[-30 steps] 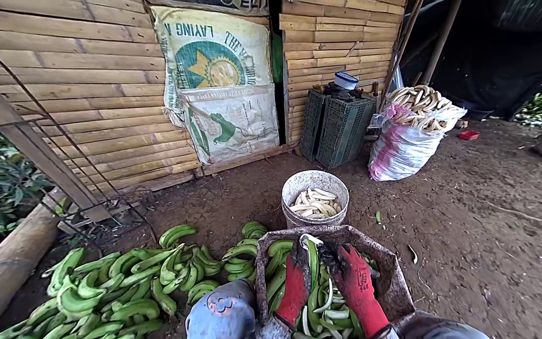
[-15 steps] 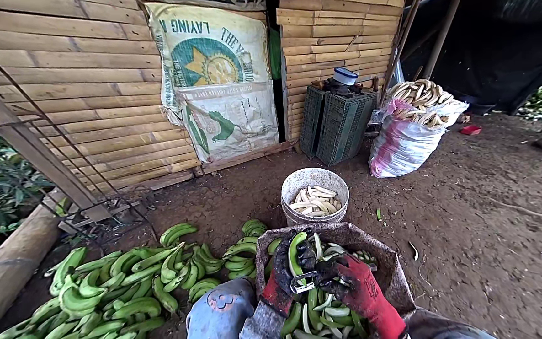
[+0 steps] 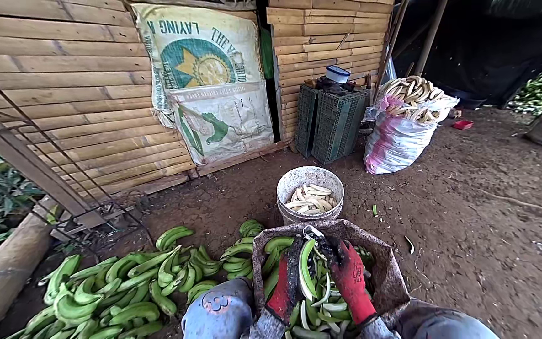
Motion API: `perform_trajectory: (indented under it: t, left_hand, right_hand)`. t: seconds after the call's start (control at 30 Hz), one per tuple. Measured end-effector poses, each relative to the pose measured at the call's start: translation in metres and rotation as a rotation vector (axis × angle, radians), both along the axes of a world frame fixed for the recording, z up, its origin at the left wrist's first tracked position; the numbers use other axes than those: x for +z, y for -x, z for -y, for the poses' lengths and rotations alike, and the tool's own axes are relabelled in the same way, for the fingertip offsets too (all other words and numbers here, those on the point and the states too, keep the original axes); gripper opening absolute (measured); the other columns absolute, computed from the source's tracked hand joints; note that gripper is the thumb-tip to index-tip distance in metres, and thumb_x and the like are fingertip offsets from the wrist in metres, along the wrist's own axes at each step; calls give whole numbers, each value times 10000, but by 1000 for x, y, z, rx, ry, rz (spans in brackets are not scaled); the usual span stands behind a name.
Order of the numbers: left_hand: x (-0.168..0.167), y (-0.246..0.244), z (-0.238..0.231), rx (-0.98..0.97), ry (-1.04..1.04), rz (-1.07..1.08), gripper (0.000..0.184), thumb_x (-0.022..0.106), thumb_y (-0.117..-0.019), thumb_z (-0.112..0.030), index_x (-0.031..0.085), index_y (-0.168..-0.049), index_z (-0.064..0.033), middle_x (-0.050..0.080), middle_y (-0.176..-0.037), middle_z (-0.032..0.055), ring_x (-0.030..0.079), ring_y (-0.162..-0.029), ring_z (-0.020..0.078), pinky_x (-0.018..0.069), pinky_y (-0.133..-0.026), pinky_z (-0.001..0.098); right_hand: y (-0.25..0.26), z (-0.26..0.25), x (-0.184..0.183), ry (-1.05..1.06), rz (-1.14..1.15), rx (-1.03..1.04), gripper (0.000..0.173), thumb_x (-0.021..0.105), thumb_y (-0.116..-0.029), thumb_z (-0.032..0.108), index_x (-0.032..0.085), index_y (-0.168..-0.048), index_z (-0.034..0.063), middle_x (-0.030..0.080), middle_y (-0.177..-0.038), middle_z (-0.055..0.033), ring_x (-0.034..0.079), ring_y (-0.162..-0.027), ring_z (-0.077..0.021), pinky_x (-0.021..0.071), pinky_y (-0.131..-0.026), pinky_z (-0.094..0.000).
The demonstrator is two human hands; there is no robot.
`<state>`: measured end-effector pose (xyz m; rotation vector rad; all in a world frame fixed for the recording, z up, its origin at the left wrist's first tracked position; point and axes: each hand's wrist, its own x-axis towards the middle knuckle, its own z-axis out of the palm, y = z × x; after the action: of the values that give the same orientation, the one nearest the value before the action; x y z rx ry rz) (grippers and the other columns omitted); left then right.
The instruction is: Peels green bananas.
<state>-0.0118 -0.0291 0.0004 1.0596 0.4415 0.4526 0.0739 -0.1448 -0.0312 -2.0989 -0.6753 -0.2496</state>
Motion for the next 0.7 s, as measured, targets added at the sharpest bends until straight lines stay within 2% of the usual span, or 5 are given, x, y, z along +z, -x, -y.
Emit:
perform_trajectory:
  t: [0.2,0.33,0.37,0.5,0.7]
  left_hand:
    - [0,-3,-16,-170,377,151,543,213,-1108,-399,639,-1024,-73,620,-676,31,586,-483,101,505,-418,231]
    - [19,-7,-25,51,-385,-160,171,617,-988,-60,684,-1126,16,692,-886,44,617,-719,57,530,-675,216]
    - [20,-9,-27,36,-367,-154,167,624,-976,-58,692,-1115,4,670,-832,30,574,-643,53,491,-593,207]
    - [16,-4,-39,-282,294,230,373,323,-1070,-224,651,-1080,-45,653,-722,41,596,-508,82,511,-438,213]
    - [22,-5,-24,-152,205,255,438,259,-1094,-187,664,-1033,-33,682,-766,50,642,-603,85,551,-543,208]
  right_hand:
    - [-18,21,9,-143,-26,-19,375,667,-873,121,711,-1219,-18,720,-1102,-223,704,-1016,-364,542,-921,-545]
    - [-10,32,11,-208,29,110,359,691,-873,233,746,-1149,8,747,-1045,-148,724,-966,-269,575,-894,-466]
    - [-7,34,11,-207,39,135,357,698,-869,232,750,-1148,15,748,-1048,-145,725,-968,-266,576,-895,-464]
    - [0,36,16,-206,59,234,328,691,-898,293,766,-1156,106,753,-1051,-64,719,-963,-168,585,-884,-372]
    - [6,40,23,-30,-28,525,295,729,-908,305,771,-1170,176,744,-1076,-49,709,-989,-170,581,-898,-385]
